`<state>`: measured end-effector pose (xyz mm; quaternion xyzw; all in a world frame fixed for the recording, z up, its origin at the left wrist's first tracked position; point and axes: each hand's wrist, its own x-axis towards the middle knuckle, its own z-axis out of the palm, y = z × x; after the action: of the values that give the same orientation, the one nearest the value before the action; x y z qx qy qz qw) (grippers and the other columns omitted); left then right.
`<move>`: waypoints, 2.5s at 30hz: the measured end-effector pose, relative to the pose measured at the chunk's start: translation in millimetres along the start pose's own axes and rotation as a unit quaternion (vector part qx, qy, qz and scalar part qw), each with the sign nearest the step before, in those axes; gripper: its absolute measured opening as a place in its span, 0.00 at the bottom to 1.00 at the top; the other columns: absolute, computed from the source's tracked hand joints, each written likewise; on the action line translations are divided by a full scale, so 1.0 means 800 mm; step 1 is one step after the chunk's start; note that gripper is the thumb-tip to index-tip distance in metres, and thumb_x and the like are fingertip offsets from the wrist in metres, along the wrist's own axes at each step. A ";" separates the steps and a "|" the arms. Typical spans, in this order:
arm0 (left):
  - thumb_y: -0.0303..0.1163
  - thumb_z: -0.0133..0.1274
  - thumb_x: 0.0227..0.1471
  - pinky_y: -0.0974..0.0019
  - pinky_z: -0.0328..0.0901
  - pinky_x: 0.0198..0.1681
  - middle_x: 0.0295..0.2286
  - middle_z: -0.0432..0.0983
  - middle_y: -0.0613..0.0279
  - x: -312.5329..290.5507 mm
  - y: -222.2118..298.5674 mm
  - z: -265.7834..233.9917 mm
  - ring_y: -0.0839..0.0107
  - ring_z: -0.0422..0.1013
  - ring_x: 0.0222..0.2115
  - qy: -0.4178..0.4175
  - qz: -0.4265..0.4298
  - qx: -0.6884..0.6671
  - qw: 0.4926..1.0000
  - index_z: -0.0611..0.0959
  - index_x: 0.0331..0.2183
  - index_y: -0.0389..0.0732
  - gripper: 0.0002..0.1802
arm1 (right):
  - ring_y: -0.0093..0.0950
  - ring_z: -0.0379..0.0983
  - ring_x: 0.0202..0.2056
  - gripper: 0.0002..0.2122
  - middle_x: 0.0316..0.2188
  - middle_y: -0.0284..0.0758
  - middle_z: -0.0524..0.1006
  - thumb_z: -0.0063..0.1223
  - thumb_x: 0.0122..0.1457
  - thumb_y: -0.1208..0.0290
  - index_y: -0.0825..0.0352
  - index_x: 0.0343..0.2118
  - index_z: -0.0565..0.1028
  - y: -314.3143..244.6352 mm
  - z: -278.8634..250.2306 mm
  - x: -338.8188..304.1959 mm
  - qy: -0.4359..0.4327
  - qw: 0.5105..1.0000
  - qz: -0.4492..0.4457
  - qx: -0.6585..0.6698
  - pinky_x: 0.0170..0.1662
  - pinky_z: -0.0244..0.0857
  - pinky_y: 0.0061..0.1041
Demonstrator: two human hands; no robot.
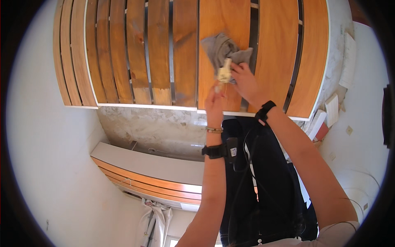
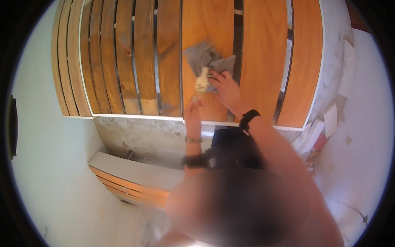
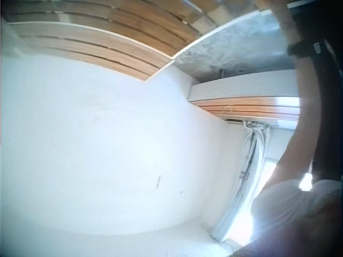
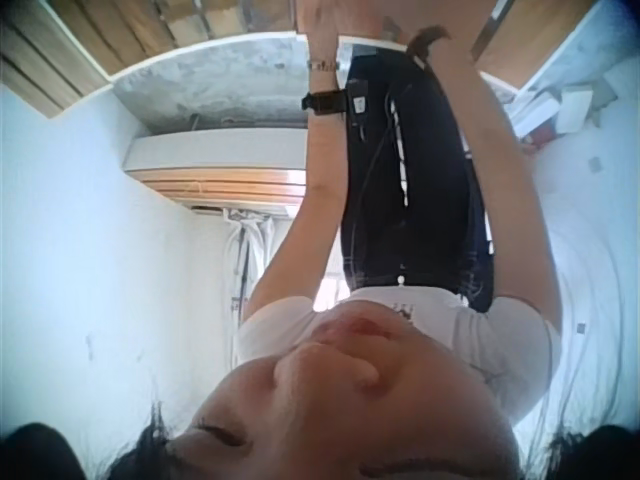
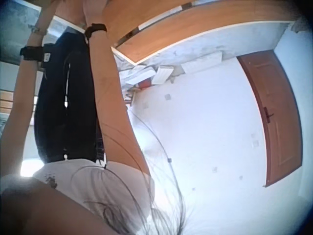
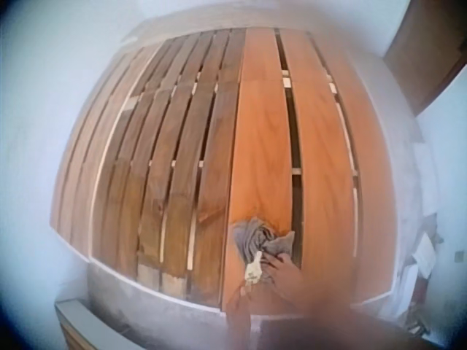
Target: The recorder uses a grey cloth to wipe down the wooden slats of a bed frame.
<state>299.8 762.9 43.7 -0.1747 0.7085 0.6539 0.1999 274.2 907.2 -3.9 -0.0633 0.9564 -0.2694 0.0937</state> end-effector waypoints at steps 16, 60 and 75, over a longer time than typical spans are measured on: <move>0.24 0.40 0.47 0.58 0.62 0.41 0.38 0.69 0.46 -0.082 -0.074 -0.027 0.50 0.66 0.39 0.114 0.133 0.294 0.939 0.71 0.40 0.34 0.15 | 0.26 0.62 0.38 0.12 0.45 0.25 0.65 0.47 0.43 0.72 0.57 0.34 0.73 -0.069 0.066 -0.148 -0.025 0.995 -0.096 -0.032 0.37 0.66 0.21; 0.29 0.30 0.57 0.67 0.61 0.44 0.41 0.68 0.50 -0.121 -0.115 0.189 0.65 0.65 0.40 0.289 -0.039 0.025 0.956 0.67 0.45 0.30 0.18 | 0.30 0.63 0.40 0.16 0.40 0.29 0.71 0.51 0.32 0.81 0.63 0.30 0.75 0.099 -0.042 -0.134 -0.187 0.950 -0.173 0.183 0.40 0.63 0.26; 0.31 0.34 0.56 0.62 0.64 0.35 0.34 0.71 0.42 -0.065 -0.102 0.488 0.52 0.69 0.32 0.317 -0.035 -0.138 0.938 0.68 0.42 0.33 0.15 | 0.29 0.63 0.38 0.15 0.40 0.26 0.71 0.52 0.32 0.80 0.63 0.29 0.74 0.376 -0.189 -0.134 -0.186 0.940 -0.255 0.127 0.39 0.64 0.23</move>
<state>407.2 1144.0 -25.2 -0.4230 0.6315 0.6487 -0.0384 325.0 1256.4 -20.7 -0.3418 0.8314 -0.3873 0.2049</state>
